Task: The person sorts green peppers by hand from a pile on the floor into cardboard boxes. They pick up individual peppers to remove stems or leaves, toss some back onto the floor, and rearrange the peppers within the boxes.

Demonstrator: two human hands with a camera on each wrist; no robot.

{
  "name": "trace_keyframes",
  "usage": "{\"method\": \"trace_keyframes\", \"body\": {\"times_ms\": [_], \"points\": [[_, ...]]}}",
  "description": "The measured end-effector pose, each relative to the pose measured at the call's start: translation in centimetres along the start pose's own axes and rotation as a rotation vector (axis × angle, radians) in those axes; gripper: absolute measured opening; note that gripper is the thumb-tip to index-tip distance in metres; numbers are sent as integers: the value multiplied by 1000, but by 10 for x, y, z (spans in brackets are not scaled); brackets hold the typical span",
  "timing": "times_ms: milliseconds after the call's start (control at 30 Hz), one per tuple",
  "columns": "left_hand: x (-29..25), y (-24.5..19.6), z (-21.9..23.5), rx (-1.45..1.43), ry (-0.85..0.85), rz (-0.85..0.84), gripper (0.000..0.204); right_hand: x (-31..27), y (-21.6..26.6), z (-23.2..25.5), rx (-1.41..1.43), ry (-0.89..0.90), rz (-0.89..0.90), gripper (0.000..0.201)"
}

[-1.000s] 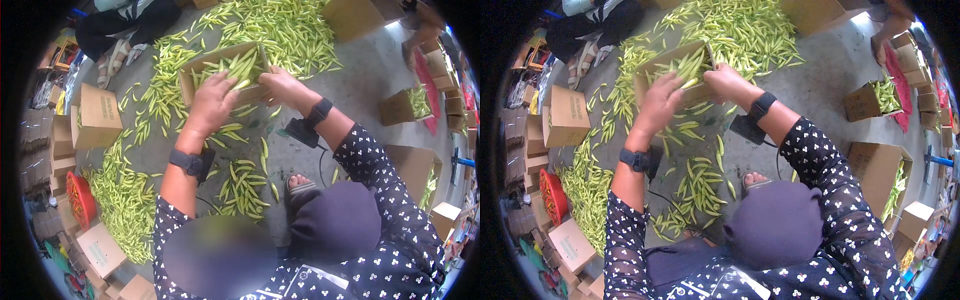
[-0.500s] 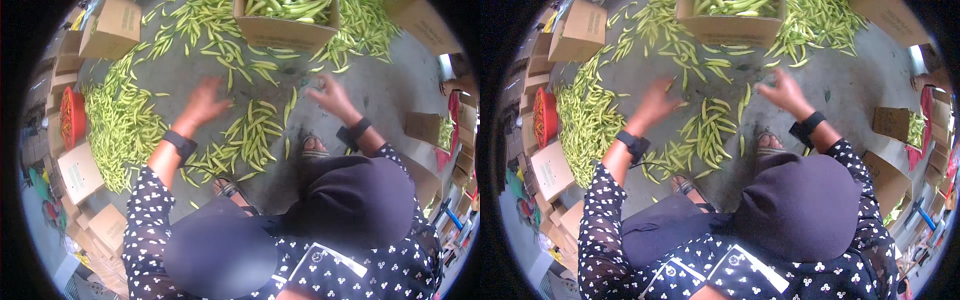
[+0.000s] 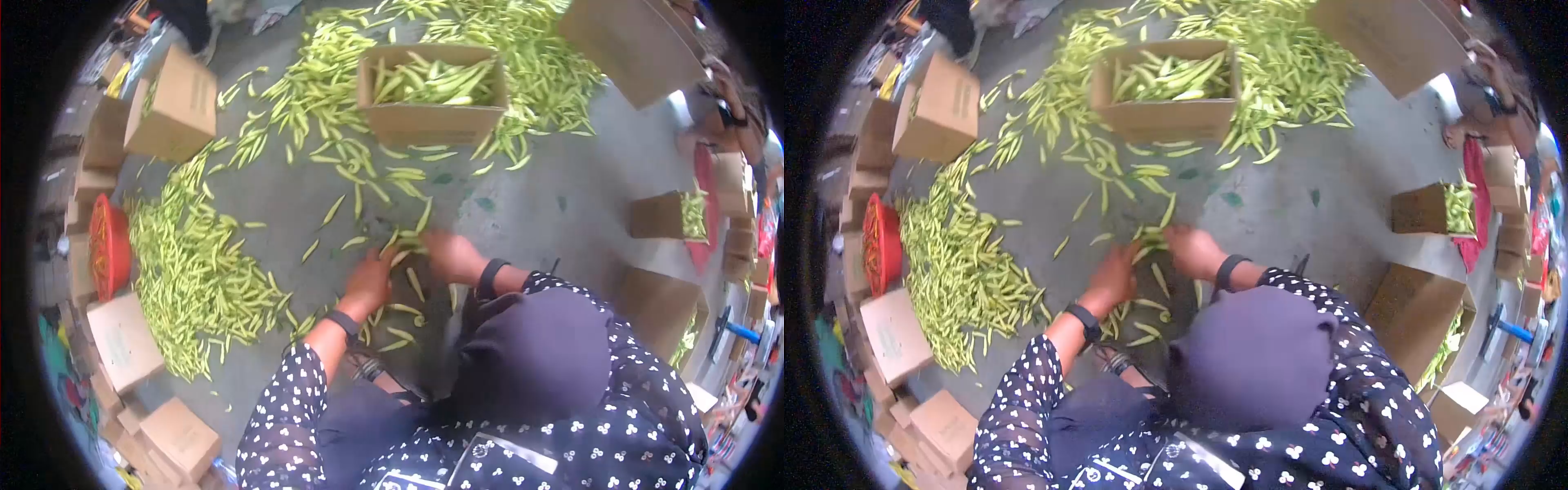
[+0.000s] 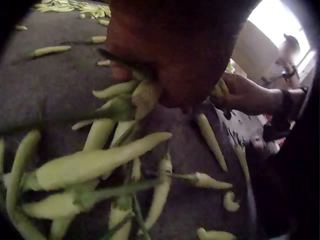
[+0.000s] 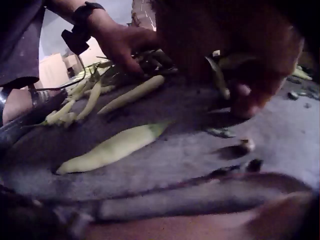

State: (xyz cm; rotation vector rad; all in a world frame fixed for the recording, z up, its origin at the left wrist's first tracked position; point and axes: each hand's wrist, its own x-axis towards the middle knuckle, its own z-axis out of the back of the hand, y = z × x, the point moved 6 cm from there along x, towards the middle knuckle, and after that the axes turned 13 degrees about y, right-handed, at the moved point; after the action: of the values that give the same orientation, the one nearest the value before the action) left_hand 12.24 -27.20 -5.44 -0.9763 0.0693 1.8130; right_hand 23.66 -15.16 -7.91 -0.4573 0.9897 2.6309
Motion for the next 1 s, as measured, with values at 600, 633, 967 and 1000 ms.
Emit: {"method": "trace_keyframes", "body": {"times_ms": [600, 633, 967, 1000], "points": [[15, 21, 39, -12, -101, -9, 28, 30, -21, 49, -310, 55, 2, 20], [15, 21, 42, 4, -84, -15, 27, 29, -23, 54, -298, -13, 19, 20], [58, 57, 103, 3, -497, -153, 27, 83, -17, 102, -111, -229, -98, 27], [67, 59, 115, 2, -495, -157, 27, 87, -14, 103, -111, -229, -102, 27]]}}
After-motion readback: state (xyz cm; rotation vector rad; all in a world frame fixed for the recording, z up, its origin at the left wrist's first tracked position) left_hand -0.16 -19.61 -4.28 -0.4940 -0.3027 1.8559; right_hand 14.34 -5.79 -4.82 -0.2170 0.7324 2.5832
